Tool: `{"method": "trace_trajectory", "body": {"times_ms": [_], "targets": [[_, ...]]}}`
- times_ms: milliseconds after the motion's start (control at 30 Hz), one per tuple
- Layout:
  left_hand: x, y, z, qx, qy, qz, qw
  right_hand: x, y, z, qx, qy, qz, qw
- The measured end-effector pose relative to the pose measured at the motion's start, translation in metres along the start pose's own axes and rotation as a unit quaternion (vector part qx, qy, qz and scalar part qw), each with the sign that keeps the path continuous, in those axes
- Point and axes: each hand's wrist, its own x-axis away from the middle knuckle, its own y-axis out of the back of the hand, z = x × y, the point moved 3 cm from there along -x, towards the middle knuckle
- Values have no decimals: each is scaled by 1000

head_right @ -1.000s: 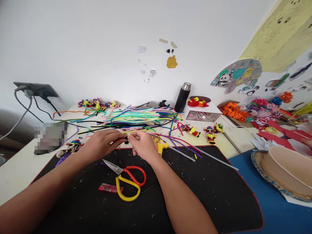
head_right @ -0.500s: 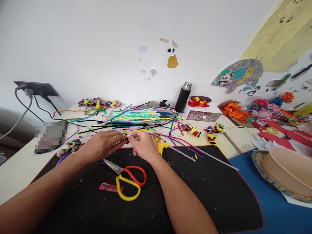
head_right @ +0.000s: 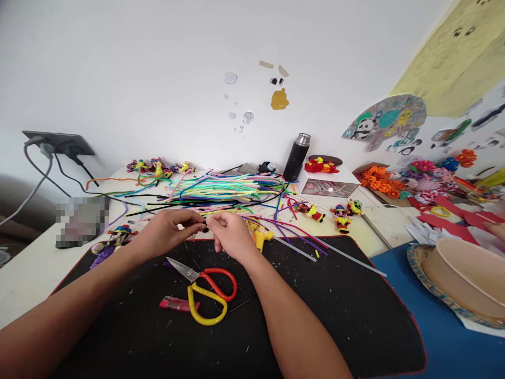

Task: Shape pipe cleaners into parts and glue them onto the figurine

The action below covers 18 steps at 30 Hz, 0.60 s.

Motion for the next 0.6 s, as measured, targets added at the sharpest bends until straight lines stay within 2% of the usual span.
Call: {"method": "trace_trajectory", "body": {"times_ms": [133, 267, 400, 500, 600], "targets": [[-1, 2, 2, 72, 95, 25, 993, 1, -1, 3, -27, 6, 12, 1000], [-1, 3, 4, 141, 130, 39, 981, 2, 0, 4, -13, 9, 11, 1000], [-1, 2, 8, 254, 166, 76, 950, 2, 0, 3, 3, 11, 6, 1000], [-1, 2, 10, 266, 176, 79, 944, 2, -2, 4, 16, 3, 7, 1000], [-1, 1, 7, 230, 167, 78, 956, 4, -4, 7, 29, -13, 1, 999]]}}
